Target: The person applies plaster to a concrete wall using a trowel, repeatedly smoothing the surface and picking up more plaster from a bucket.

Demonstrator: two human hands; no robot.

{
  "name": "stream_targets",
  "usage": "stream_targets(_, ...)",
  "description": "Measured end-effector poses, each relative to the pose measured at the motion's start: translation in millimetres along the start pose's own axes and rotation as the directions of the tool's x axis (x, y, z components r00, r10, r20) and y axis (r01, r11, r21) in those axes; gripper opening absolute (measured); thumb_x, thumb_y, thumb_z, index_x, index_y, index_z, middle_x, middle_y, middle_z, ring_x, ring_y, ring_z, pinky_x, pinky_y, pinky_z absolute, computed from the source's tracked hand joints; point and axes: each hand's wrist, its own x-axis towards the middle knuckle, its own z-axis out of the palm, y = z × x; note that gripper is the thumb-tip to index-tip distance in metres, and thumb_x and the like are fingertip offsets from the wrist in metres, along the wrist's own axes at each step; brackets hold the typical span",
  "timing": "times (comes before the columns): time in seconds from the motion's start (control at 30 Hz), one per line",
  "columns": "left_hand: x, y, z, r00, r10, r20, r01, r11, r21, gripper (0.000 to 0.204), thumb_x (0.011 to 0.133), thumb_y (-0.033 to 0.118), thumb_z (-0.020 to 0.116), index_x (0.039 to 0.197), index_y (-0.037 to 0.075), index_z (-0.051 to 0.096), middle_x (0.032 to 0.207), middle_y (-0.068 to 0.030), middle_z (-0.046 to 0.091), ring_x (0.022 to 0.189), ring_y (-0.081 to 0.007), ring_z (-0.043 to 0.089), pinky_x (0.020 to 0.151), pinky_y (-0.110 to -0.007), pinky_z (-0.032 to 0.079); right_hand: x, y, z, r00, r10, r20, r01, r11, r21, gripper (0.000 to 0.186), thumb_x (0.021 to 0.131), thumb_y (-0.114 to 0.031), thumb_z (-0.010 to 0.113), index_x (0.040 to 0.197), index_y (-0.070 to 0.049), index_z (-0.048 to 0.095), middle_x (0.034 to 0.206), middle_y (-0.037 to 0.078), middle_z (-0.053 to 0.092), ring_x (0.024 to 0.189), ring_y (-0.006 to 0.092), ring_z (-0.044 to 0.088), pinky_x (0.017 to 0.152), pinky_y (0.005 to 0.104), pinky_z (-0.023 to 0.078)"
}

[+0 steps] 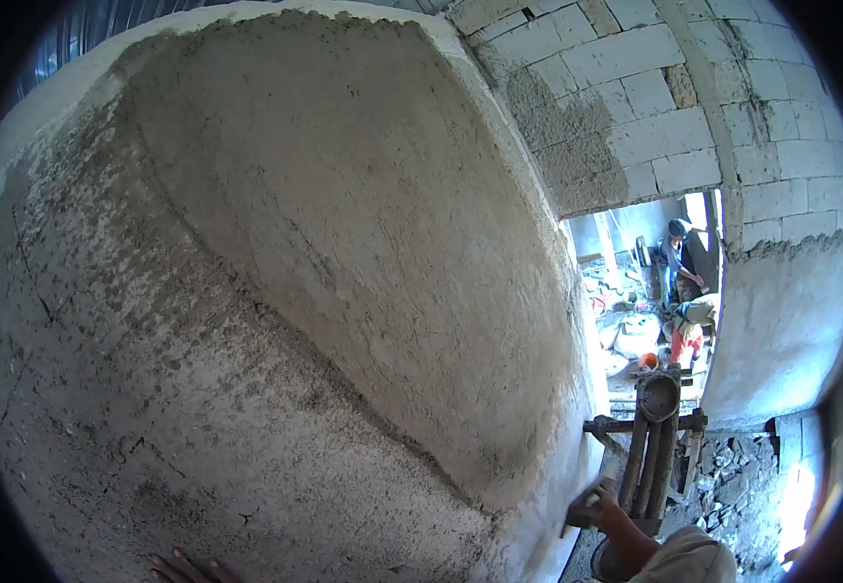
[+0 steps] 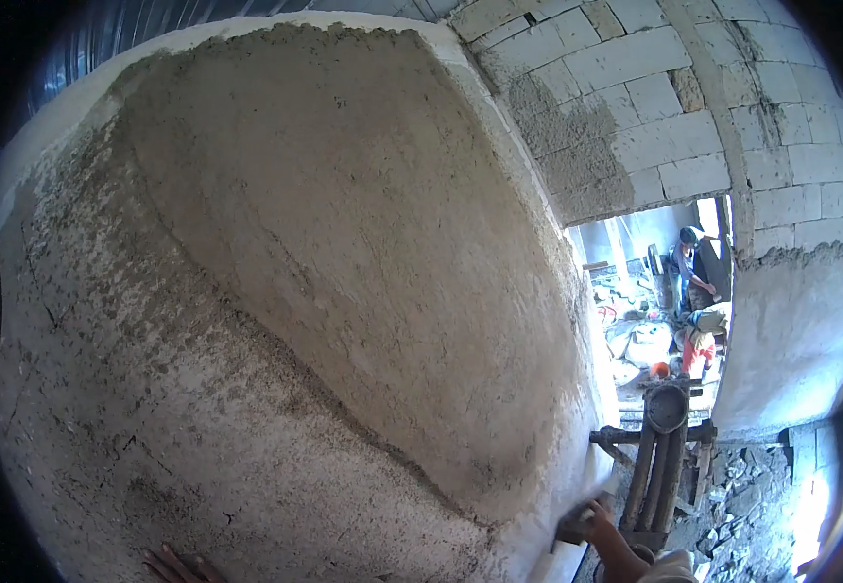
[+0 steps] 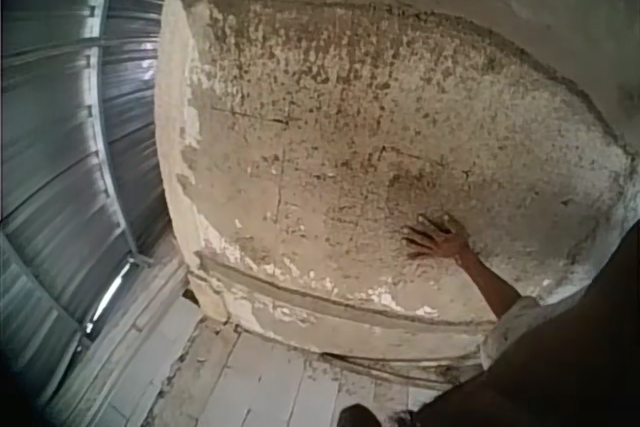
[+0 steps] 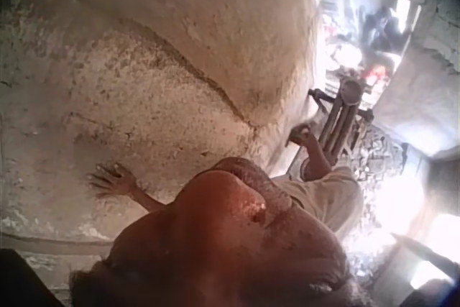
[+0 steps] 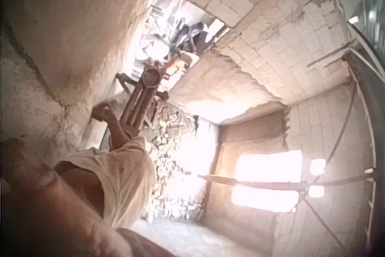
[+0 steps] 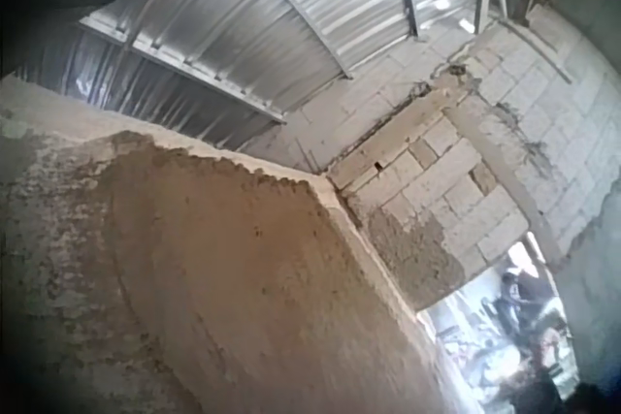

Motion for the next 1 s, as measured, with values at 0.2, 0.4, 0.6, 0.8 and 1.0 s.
stream_targets(0.2,1,-2,-7,0.997,0.001,-0.078,-0.002,1.000,-0.021,0.068,0.094,0.063,0.041,0.149,0.022,0.040,0.157,-0.0139,0.030,0.143,-0.0429,0.027,0.106,-0.075,0.012,-94,25,-162,0.852,-0.307,-0.425,0.193,0.937,-0.291,0.050,0.085,-0.032,0.069,0.124,-0.008,0.051,0.106,0.017,0.057,0.098,0.0344,0.061,0.079,0.0502,0.052)
stream_targets(0.4,-8,-18,11,0.995,0.079,-0.056,-0.066,0.976,0.206,0.063,0.100,0.057,0.031,0.146,0.015,0.042,0.155,-0.0168,0.031,0.143,-0.0418,0.027,0.112,-0.067,0.011,-118,30,-156,0.725,-0.520,-0.451,0.303,0.829,-0.470,0.056,0.085,-0.029,0.068,0.132,-0.007,0.047,0.119,0.017,0.055,0.108,0.0323,0.057,0.089,0.0479,0.048)
stream_targets(0.6,-13,-27,23,0.991,0.117,-0.071,-0.091,0.950,0.298,0.063,0.101,0.056,0.028,0.147,0.015,0.040,0.157,-0.0142,0.029,0.145,-0.0393,0.024,0.114,-0.065,0.008,-60,44,-66,0.689,-0.714,-0.129,0.546,0.627,-0.556,0.062,0.086,-0.026,0.066,0.140,-0.007,0.042,0.131,0.016,0.053,0.118,0.0302,0.053,0.100,0.0455,0.043)
stream_targets(0.8,-9,-21,19,0.992,0.109,-0.062,-0.089,0.961,0.262,0.066,0.099,0.056,0.039,0.150,0.014,0.034,0.159,-0.0119,0.025,0.146,-0.0361,0.024,0.117,-0.059,0.010,-86,77,37,0.819,-0.563,0.110,0.533,0.675,-0.511,0.075,0.089,-0.021,0.067,0.150,-0.030,0.025,0.083,0.004,0.053,0.055,0.0150,0.047,0.044,0.0330,0.042)
stream_targets(1.0,-2,-10,-7,0.999,0.021,-0.048,-0.022,1.000,-0.003,0.064,0.097,0.061,0.038,0.148,0.022,0.043,0.157,-0.0149,0.030,0.143,-0.0431,0.027,0.106,-0.075,0.011,-147,103,54,0.836,-0.548,0.001,0.406,0.619,-0.672,0.074,0.088,-0.022,0.070,0.151,-0.021,0.031,0.111,0.010,0.060,0.074,0.0179,0.056,0.063,0.0387,0.050)
